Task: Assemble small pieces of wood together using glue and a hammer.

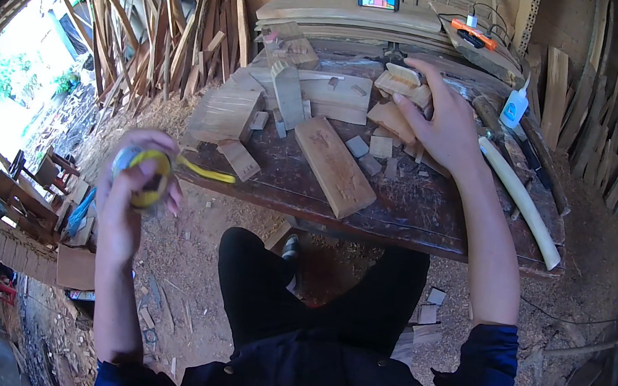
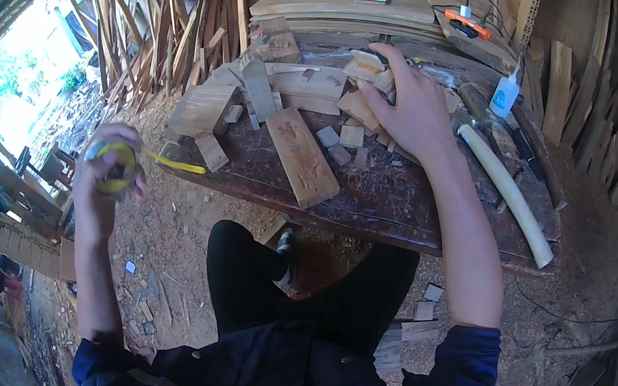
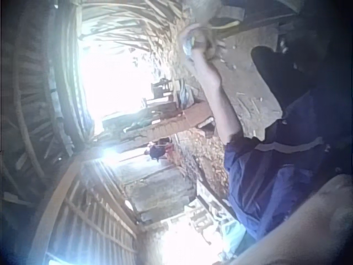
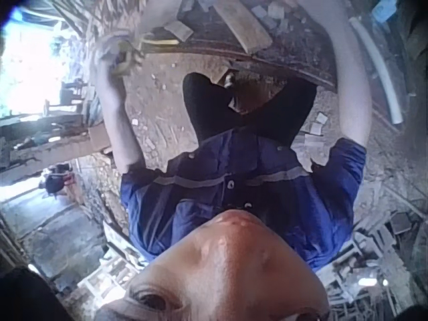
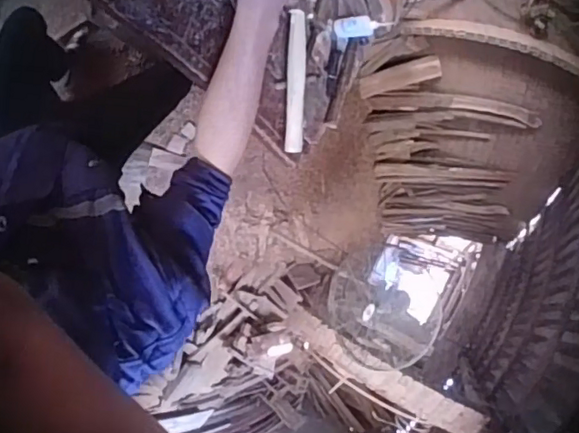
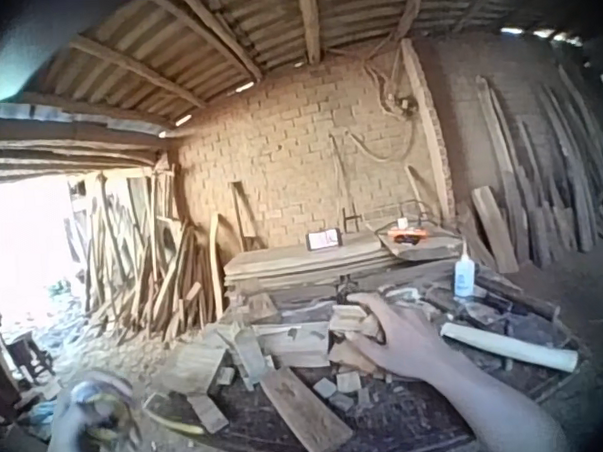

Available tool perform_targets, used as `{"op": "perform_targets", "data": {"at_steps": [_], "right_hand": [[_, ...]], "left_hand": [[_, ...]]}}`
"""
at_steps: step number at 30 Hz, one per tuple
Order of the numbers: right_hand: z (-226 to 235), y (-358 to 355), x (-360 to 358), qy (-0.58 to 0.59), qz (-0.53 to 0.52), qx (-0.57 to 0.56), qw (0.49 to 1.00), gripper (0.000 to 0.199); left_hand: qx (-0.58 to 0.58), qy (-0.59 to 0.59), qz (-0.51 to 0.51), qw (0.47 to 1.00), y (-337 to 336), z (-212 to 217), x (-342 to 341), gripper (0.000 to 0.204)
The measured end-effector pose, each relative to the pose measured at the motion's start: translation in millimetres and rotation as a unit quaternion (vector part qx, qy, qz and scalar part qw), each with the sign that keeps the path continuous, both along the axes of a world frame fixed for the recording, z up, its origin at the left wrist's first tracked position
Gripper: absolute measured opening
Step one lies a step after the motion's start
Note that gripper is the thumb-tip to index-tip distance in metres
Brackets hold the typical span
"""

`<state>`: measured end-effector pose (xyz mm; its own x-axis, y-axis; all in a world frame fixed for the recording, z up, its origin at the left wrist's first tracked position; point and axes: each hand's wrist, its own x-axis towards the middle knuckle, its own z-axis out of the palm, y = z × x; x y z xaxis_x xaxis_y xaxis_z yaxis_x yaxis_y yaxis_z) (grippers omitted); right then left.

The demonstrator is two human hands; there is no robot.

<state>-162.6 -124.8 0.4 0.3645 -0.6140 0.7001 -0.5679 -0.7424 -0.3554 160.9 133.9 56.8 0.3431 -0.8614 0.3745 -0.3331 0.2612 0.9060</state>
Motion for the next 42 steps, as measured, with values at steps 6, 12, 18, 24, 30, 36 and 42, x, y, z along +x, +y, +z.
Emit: {"op": "perform_targets", "data": {"at_steps": [6, 12, 18, 24, 30, 36, 42], "right_hand": [[1, 9, 9, 0.004, 0.019, -0.024, 1.000, 0.052], [4, 7, 11, -0.023, 0.011, -0.009, 1.000, 0.052], [-5, -6, 12, -0.027, -0.027, 0.009, 0.999, 0.052], [-12, -14, 10, -0.022, -0.051, 0.019, 0.998, 0.052], [-11, -10, 15, -0.023, -0.049, 0.018, 0.998, 0.051], [-9, -5, 16, -0.028, -0.025, 0.005, 0.999, 0.050], [0, 3, 18, -0.052, -0.023, 0.032, 0.998, 0.050]], "left_hand": [[0.006, -0.092, 0.058, 0.994, -98, 7, 42, 0.039], [-0.002, -0.203, -0.023, 0.979, -216, -12, 82, 0.037], [0.038, -0.207, -0.101, 0.972, -284, -46, 91, 0.039], [0.060, -0.228, -0.149, 0.960, -293, -55, 87, 0.038], [0.006, -0.255, -0.101, 0.962, -291, -60, 95, 0.041], [-0.045, -0.336, -0.072, 0.938, -271, -61, 90, 0.046], [-0.096, -0.420, -0.079, 0.899, -245, -49, 85, 0.045]]}}
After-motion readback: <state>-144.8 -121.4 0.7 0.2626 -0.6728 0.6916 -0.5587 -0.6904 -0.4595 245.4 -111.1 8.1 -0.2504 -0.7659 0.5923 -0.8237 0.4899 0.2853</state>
